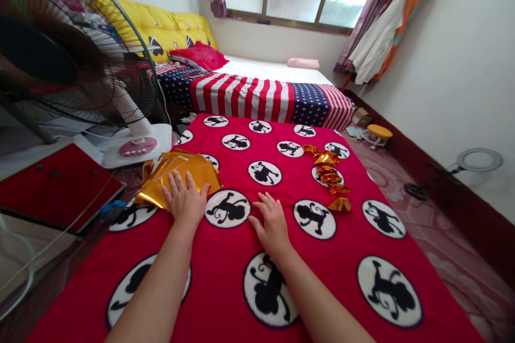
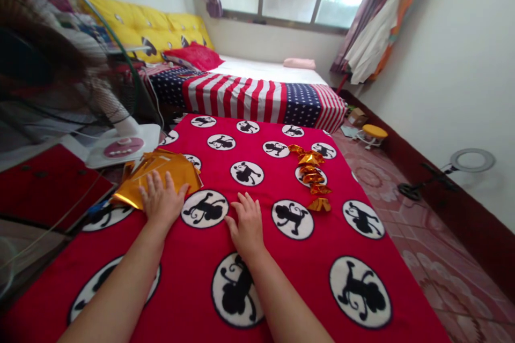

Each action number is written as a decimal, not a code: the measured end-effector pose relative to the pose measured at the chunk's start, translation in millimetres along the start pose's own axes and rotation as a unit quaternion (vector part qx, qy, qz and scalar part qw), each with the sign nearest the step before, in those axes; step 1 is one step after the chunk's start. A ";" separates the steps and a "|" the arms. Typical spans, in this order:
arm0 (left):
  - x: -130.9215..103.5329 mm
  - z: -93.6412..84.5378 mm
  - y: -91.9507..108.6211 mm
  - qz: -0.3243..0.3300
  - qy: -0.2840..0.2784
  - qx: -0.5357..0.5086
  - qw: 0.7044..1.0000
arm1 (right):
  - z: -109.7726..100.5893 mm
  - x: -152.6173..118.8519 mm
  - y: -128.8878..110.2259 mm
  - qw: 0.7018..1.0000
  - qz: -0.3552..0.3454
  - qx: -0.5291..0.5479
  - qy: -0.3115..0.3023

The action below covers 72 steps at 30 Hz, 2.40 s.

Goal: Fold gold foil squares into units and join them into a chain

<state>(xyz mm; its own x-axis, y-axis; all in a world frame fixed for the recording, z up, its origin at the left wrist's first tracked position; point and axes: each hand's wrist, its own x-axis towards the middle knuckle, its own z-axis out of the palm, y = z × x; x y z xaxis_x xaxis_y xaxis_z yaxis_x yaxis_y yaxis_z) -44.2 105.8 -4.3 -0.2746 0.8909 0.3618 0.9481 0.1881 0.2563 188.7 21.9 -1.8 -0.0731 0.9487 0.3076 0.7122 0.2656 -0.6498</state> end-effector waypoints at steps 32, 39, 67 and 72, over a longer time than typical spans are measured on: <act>-43.0 -26.4 50.9 0.316 -0.101 -0.284 0.900 | -7.8 -5.2 7.5 0.975 0.047 0.117 0.181; -46.2 -8.8 45.2 0.289 -0.131 -0.301 0.899 | -4.4 -2.4 10.6 0.982 0.041 0.101 0.154; -60.3 -35.3 61.5 0.300 -0.026 -0.433 0.850 | 1.4 -21.2 -60.0 0.625 0.331 0.666 0.237; -55.5 -15.2 55.8 0.350 -0.154 -0.412 0.827 | -4.1 -47.3 -78.6 0.642 0.358 0.675 0.072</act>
<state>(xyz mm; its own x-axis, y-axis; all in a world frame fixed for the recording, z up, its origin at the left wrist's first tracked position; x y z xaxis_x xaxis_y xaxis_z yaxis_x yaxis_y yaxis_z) 21.5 60.7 3.5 0.4691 0.7498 0.4666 0.3910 -0.6501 0.6515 139.1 -44.6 37.6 0.0702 0.9107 -0.4071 -0.7324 -0.2300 -0.6409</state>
